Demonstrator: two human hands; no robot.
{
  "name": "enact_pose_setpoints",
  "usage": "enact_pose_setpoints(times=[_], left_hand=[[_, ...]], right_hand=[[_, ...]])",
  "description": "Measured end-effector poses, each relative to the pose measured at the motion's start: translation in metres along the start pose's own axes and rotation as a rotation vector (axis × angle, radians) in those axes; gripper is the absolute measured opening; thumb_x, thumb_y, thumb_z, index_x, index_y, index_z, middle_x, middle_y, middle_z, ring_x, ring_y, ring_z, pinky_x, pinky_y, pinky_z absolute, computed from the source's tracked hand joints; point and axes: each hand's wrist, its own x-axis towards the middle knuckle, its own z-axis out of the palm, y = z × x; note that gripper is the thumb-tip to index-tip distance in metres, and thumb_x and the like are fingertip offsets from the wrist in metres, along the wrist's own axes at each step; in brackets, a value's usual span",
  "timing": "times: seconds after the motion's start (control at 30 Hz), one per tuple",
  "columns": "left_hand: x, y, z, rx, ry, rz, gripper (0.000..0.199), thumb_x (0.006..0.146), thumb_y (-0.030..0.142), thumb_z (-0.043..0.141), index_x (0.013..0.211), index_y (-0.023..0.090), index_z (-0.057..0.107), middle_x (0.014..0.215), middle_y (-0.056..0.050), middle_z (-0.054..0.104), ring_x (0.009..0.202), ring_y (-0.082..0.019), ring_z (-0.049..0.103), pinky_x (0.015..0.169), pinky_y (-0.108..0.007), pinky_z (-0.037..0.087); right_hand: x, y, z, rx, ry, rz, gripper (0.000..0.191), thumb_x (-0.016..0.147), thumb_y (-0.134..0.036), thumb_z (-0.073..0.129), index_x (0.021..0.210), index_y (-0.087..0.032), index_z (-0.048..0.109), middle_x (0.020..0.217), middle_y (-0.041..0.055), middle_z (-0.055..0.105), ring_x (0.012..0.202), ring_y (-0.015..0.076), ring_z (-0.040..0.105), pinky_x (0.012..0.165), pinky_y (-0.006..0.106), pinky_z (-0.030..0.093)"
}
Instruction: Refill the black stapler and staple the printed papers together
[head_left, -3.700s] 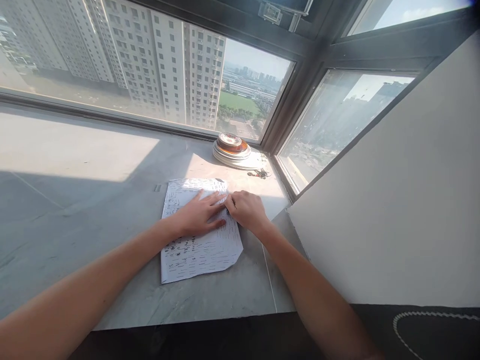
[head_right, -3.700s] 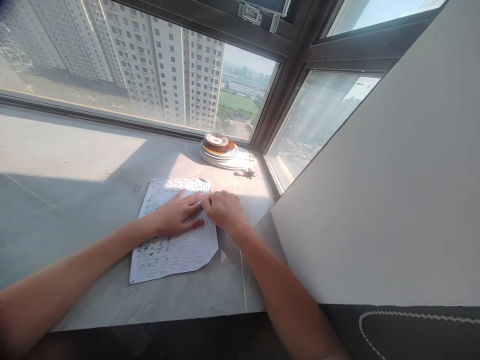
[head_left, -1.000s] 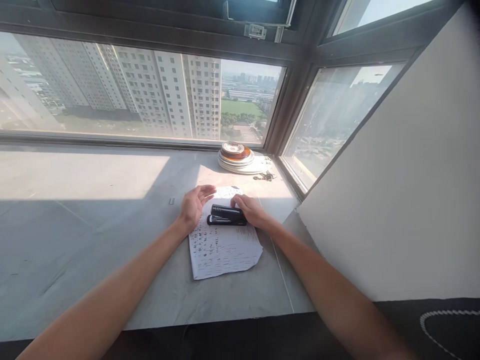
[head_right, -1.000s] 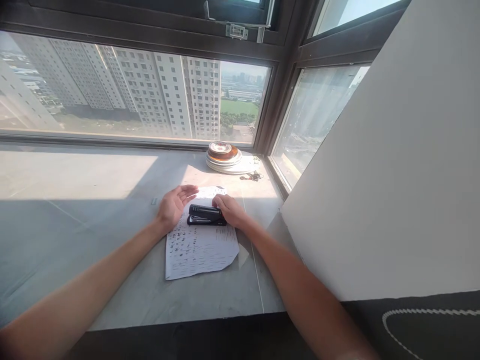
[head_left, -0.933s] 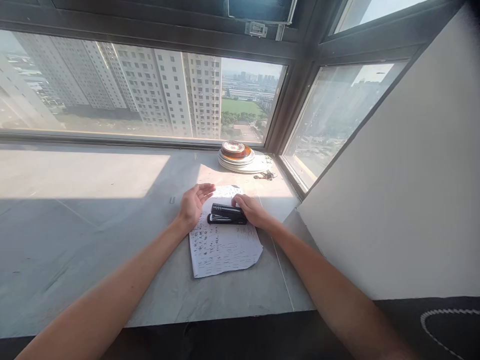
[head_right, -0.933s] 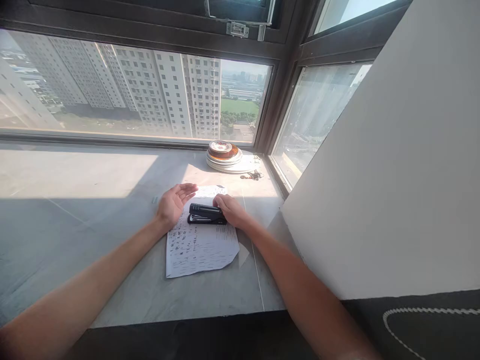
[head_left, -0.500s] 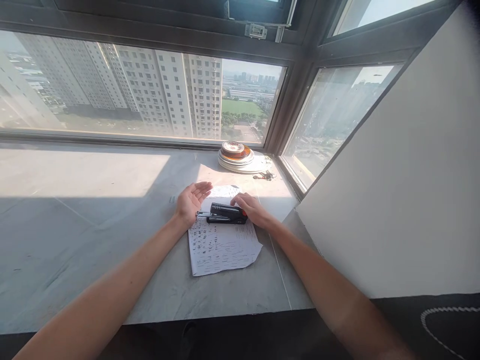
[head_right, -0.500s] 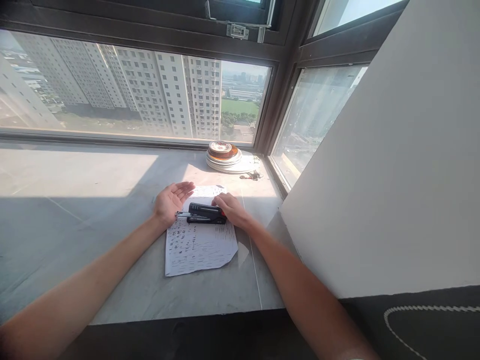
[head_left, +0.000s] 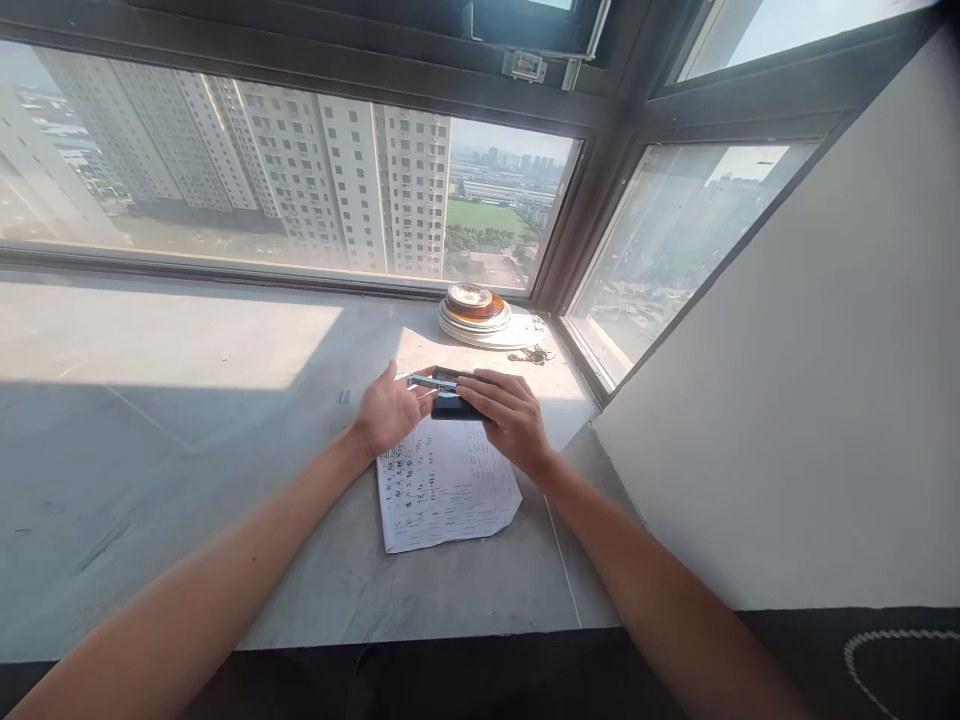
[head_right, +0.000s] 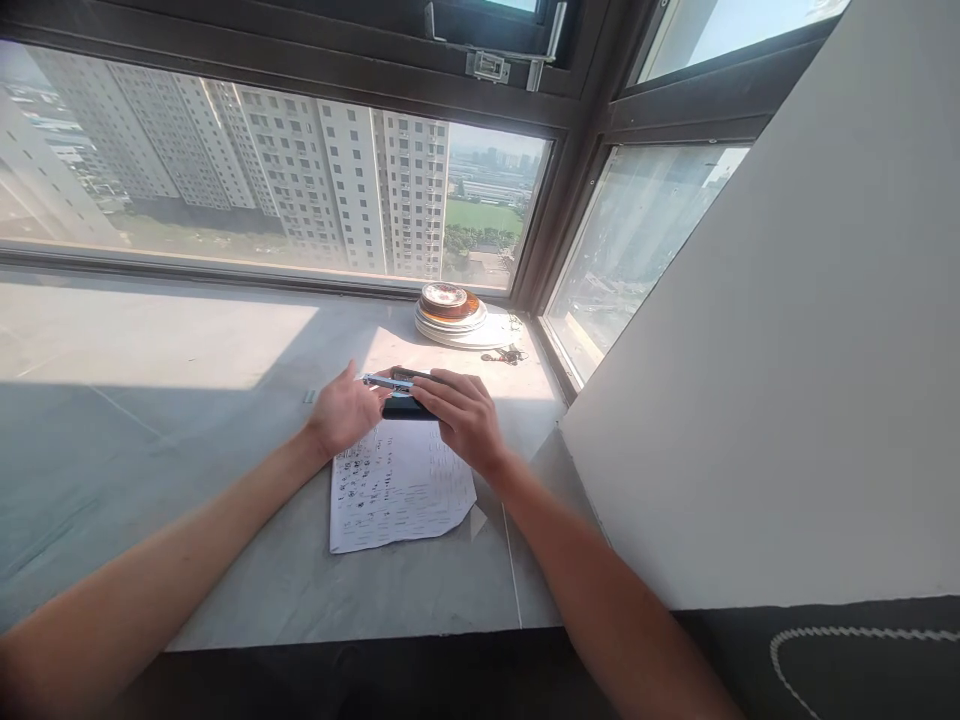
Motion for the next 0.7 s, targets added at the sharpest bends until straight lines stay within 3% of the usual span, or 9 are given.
enact_pose_setpoints(times=[0.1, 0.23, 0.3, 0.37, 0.43, 0.5, 0.6, 0.7], left_hand=[[0.001, -0.001, -0.002, -0.008, -0.079, -0.042, 0.057, 0.108, 0.05, 0.039, 0.137, 0.005, 0.062, 0.12, -0.02, 0.074, 0.118, -0.032, 0.069, 0.105, -0.047, 0.055], [0.006, -0.006, -0.008, 0.037, -0.064, -0.012, 0.043, 0.109, 0.037, 0.044, 0.128, 0.008, 0.069, 0.114, -0.016, 0.076, 0.112, -0.028, 0.072, 0.104, -0.044, 0.056], [0.007, -0.006, -0.008, 0.072, -0.045, -0.007, 0.036, 0.107, 0.03, 0.047, 0.123, 0.009, 0.072, 0.114, -0.014, 0.077, 0.113, -0.027, 0.071, 0.107, -0.043, 0.055], [0.007, -0.007, -0.007, 0.107, -0.008, 0.035, 0.031, 0.104, 0.024, 0.051, 0.119, 0.009, 0.073, 0.117, -0.014, 0.076, 0.121, -0.027, 0.069, 0.113, -0.043, 0.053], [0.008, -0.007, -0.007, 0.137, 0.048, 0.115, 0.028, 0.1, 0.018, 0.055, 0.118, 0.008, 0.073, 0.124, -0.016, 0.074, 0.13, -0.027, 0.064, 0.12, -0.042, 0.048], [0.009, -0.007, -0.008, 0.166, 0.105, 0.194, 0.028, 0.095, 0.011, 0.058, 0.119, 0.007, 0.072, 0.131, -0.017, 0.072, 0.136, -0.026, 0.06, 0.124, -0.04, 0.043], [0.01, -0.01, -0.011, 0.232, 0.129, 0.257, 0.033, 0.093, 0.006, 0.058, 0.123, 0.01, 0.069, 0.139, -0.016, 0.068, 0.139, -0.024, 0.058, 0.127, -0.04, 0.039], [0.01, -0.011, -0.012, 0.332, 0.116, 0.304, 0.029, 0.096, 0.012, 0.061, 0.125, 0.012, 0.066, 0.141, -0.016, 0.067, 0.138, -0.024, 0.06, 0.126, -0.044, 0.039]], right_hand=[[0.002, -0.002, -0.003, -0.197, -0.051, -0.131, 0.045, 0.099, -0.002, 0.053, 0.128, -0.031, 0.072, 0.132, 0.0004, 0.074, 0.132, 0.0247, 0.061, 0.103, 0.044, 0.049], [0.002, -0.003, -0.001, -0.291, -0.103, -0.166, 0.042, 0.099, -0.004, 0.058, 0.127, -0.03, 0.073, 0.132, 0.0007, 0.074, 0.13, 0.0254, 0.06, 0.102, 0.043, 0.047], [0.002, -0.001, 0.002, -0.262, -0.066, -0.1, 0.044, 0.096, -0.002, 0.059, 0.126, -0.03, 0.073, 0.129, 0.0013, 0.075, 0.128, 0.0259, 0.061, 0.104, 0.044, 0.047], [0.002, 0.001, 0.003, -0.185, 0.05, 0.034, 0.042, 0.094, -0.001, 0.057, 0.12, -0.029, 0.075, 0.122, 0.0022, 0.077, 0.122, 0.0265, 0.063, 0.104, 0.046, 0.047], [0.002, 0.004, 0.001, -0.065, 0.189, 0.206, 0.03, 0.093, -0.007, 0.061, 0.11, -0.026, 0.076, 0.113, 0.0039, 0.078, 0.111, 0.0268, 0.065, 0.101, 0.046, 0.049], [0.003, 0.006, -0.004, 0.105, 0.226, 0.37, 0.014, 0.092, -0.019, 0.069, 0.104, -0.023, 0.074, 0.103, 0.0049, 0.076, 0.097, 0.0251, 0.066, 0.089, 0.041, 0.052], [0.004, 0.007, -0.01, 0.412, 0.03, 0.478, 0.023, 0.087, -0.039, 0.079, 0.098, -0.02, 0.071, 0.086, 0.0025, 0.07, 0.077, 0.0198, 0.061, 0.067, 0.032, 0.048], [0.004, 0.006, -0.011, 0.61, -0.243, 0.401, 0.03, 0.083, -0.045, 0.082, 0.093, -0.019, 0.072, 0.083, 0.0013, 0.067, 0.074, 0.0176, 0.058, 0.064, 0.029, 0.043]])
